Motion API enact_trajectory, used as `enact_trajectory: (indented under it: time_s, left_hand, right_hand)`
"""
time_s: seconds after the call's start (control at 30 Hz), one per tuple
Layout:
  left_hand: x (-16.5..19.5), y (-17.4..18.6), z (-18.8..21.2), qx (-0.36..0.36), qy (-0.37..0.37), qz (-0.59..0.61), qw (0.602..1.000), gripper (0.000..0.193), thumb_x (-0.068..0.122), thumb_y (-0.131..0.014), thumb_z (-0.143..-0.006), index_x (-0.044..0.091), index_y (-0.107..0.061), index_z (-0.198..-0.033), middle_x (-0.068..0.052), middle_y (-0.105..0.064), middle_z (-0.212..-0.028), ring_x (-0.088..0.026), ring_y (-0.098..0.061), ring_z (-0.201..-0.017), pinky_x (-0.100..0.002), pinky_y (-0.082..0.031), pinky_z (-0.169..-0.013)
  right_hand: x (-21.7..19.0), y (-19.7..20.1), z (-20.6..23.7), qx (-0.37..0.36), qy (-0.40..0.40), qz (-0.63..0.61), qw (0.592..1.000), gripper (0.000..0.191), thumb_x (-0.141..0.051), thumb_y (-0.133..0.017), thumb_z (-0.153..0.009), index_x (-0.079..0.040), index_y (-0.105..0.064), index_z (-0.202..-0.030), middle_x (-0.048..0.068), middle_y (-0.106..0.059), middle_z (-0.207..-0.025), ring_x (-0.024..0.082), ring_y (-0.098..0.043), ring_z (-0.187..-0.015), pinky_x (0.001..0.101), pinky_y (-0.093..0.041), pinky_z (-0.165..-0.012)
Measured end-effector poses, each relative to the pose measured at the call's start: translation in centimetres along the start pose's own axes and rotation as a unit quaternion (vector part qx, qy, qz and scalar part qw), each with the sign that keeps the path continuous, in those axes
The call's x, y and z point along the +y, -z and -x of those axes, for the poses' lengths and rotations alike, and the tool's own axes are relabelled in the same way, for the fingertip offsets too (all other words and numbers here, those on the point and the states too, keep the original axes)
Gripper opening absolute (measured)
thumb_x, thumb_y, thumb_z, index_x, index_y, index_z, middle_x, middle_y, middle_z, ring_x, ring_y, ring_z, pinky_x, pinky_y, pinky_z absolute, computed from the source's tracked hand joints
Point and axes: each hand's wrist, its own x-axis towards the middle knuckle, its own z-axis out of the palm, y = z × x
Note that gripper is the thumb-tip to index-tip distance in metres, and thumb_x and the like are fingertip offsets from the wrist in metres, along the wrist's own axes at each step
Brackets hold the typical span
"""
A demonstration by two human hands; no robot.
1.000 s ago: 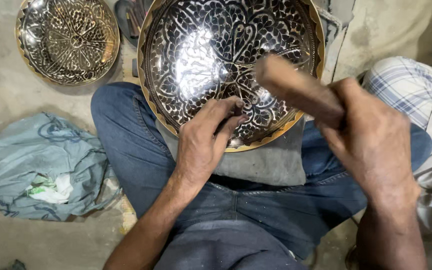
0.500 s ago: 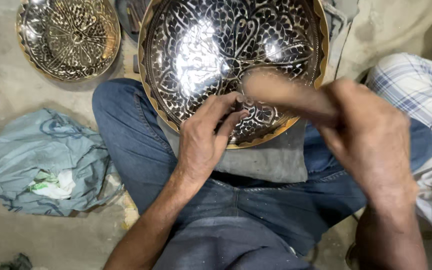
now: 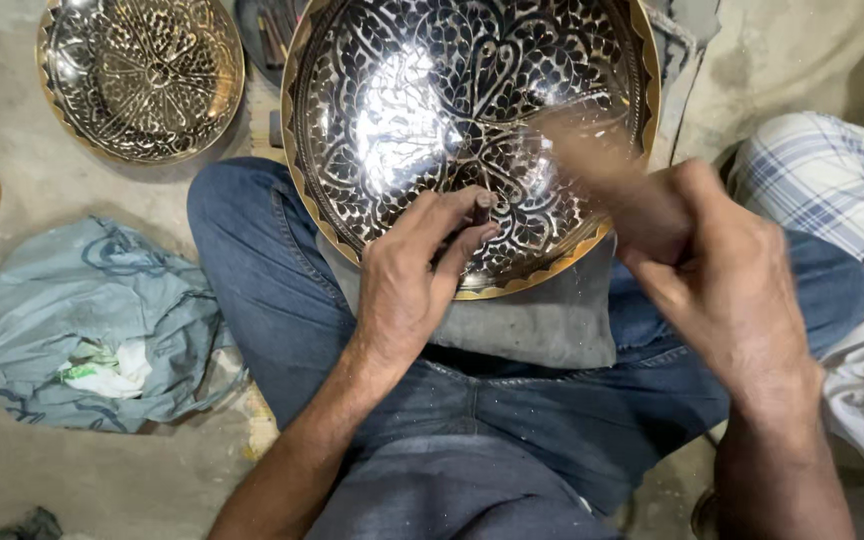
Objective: The person is hammering a metal bowl with a wooden mallet to create intricate patterns. They hold the bowl steady with one hand while striking it with the other.
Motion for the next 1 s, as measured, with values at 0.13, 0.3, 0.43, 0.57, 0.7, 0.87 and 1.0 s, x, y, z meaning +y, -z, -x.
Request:
enact_trajectory:
  time_s: [0.13, 0.3, 0.43, 0.57, 0.7, 0.87, 1.0]
  left_hand:
    - [0.0, 0.2, -0.1, 0.0, -0.01, 0.011, 1.0, 0.031, 0.013, -0.071, -0.1, 0.009, -0.065, -0.13, -0.005, -0.07, -0.102, -0.013, -0.072, -0.083, -0.027, -0.063, -0.069]
    - [0.1, 0.4, 0.0, 0.022, -0.05, 0.004, 0.998, 0.034, 0.014, -0.07, -0.102, 0.009, -0.062, -0.134, -0.005, -0.069, -0.108, -0.014, -0.072, -0.09, -0.029, -0.062, -0.074]
    - [0.1, 0.4, 0.0, -0.004, 0.003, 0.013, 1.0, 0.035, 0.014, -0.074, -0.098, 0.008, -0.065, -0.131, -0.005, -0.068, -0.098, -0.014, -0.068, -0.075, -0.03, -0.059, -0.063]
    - [0.1, 0.5, -0.1, -0.006, -0.006, 0.003, 1.0, 0.034, 0.014, -0.074, -0.098, 0.009, -0.066, -0.13, -0.005, -0.067, -0.095, -0.015, -0.068, -0.075, -0.031, -0.057, -0.063]
    - [0.3, 0.7, -0.2, 0.017, -0.038, 0.011, 0.999, 0.033, 0.014, -0.072, -0.101, 0.008, -0.063, -0.132, -0.005, -0.067, -0.104, -0.015, -0.07, -0.085, -0.031, -0.059, -0.07]
    - [0.7, 0.7, -0.2, -0.009, 0.003, 0.013, 1.0, 0.034, 0.016, -0.073, -0.098, 0.01, -0.067, -0.13, -0.004, -0.067, -0.097, -0.015, -0.068, -0.075, -0.031, -0.058, -0.062]
    - [0.7, 1.0, -0.3, -0.013, 0.001, 0.003, 1.0, 0.035, 0.012, -0.071, -0.098, 0.008, -0.066, -0.132, -0.005, -0.065, -0.095, -0.015, -0.068, -0.076, -0.032, -0.057, -0.065]
  right_hand:
    - [-0.2, 0.1, 0.3, -0.008, 0.096, 0.255, 0.962, 0.036, -0.01, -0.08, -0.082, -0.004, -0.056, -0.107, 0.014, -0.068, -0.09, 0.032, -0.071, -0.084, 0.0475, -0.055, -0.073]
    - [-0.5, 0.1, 0.9, -0.041, 0.062, 0.268, 0.96, 0.036, -0.011, -0.082, -0.081, -0.006, -0.056, -0.105, 0.016, -0.067, -0.087, 0.035, -0.071, -0.083, 0.0494, -0.054, -0.075]
    - [-0.5, 0.0, 1.3, -0.013, 0.04, 0.159, 0.986, 0.039, -0.011, -0.079, -0.08, -0.006, -0.056, -0.111, 0.016, -0.068, -0.092, 0.035, -0.07, -0.083, 0.0468, -0.054, -0.071]
    - [-0.5, -0.1, 1.2, -0.009, 0.027, 0.211, 0.977, 0.039, -0.012, -0.081, -0.081, -0.007, -0.056, -0.111, 0.016, -0.068, -0.089, 0.037, -0.069, -0.081, 0.0483, -0.053, -0.071]
    - [-0.8, 0.0, 1.0, -0.043, -0.002, 0.236, 0.971, 0.043, -0.016, -0.084, -0.082, -0.006, -0.056, -0.111, 0.016, -0.068, -0.086, 0.04, -0.069, -0.082, 0.0484, -0.054, -0.068]
    - [-1.0, 0.3, 0.9, -0.025, -0.008, 0.185, 0.982, 0.043, -0.013, -0.082, -0.079, -0.006, -0.053, -0.11, 0.019, -0.067, -0.089, 0.043, -0.067, -0.085, 0.0502, -0.053, -0.07]
    - [-0.5, 0.4, 0.8, -0.071, 0.004, 0.223, 0.972, 0.03, -0.014, -0.079, -0.09, -0.008, -0.054, -0.104, 0.016, -0.068, -0.086, 0.036, -0.071, -0.079, 0.0493, -0.053, -0.071]
